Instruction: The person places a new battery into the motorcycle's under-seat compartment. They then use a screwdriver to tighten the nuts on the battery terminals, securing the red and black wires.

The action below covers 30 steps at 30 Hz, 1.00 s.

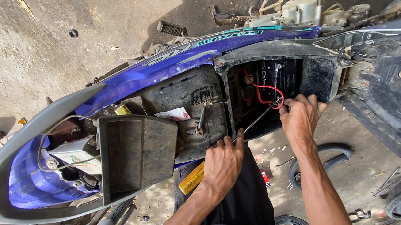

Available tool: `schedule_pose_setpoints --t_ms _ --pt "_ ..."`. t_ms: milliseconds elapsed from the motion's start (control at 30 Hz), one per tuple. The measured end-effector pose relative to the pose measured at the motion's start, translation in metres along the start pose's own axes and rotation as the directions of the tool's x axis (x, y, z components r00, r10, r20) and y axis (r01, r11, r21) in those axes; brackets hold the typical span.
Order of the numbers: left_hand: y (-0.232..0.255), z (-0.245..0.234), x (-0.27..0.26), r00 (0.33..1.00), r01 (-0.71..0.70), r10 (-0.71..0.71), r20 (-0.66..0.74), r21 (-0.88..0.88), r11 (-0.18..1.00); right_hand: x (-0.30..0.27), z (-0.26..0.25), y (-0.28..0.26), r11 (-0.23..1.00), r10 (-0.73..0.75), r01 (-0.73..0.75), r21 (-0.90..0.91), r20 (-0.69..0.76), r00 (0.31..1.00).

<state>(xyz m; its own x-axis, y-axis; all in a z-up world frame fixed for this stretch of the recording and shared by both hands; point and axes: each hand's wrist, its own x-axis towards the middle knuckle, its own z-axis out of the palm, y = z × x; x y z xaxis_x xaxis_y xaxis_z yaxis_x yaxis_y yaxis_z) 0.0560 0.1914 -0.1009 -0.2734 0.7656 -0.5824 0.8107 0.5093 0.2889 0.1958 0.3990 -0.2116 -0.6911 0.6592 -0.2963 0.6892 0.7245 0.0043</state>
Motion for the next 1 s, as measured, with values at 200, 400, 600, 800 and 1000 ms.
schedule_pose_setpoints --t_ms 200,400,600,800,1000 --pt "0.0 0.0 0.001 1.0 -0.004 0.004 0.008 -0.018 1.0 0.001 0.0 0.0 1.0 -0.006 0.006 -0.001 0.006 1.0" --pt "0.001 0.002 0.002 1.0 0.002 -0.002 0.008 -0.02 1.0 0.003 -0.003 -0.003 1.0 0.008 -0.008 0.008 0.02 1.0" --pt "-0.002 -0.013 0.003 1.0 -0.01 0.01 0.009 -0.007 1.0 0.003 -0.004 -0.004 0.999 0.025 -0.024 -0.023 0.023 0.999" --pt "-0.007 -0.026 0.007 0.991 -0.061 0.073 0.112 -0.111 0.992 0.004 -0.011 -0.01 0.996 0.086 -0.087 0.028 0.037 0.996" --pt "-0.012 -0.027 0.014 0.994 -0.1 0.101 0.037 -0.03 0.995 0.002 -0.008 -0.009 0.995 0.091 -0.092 0.033 0.032 0.995"
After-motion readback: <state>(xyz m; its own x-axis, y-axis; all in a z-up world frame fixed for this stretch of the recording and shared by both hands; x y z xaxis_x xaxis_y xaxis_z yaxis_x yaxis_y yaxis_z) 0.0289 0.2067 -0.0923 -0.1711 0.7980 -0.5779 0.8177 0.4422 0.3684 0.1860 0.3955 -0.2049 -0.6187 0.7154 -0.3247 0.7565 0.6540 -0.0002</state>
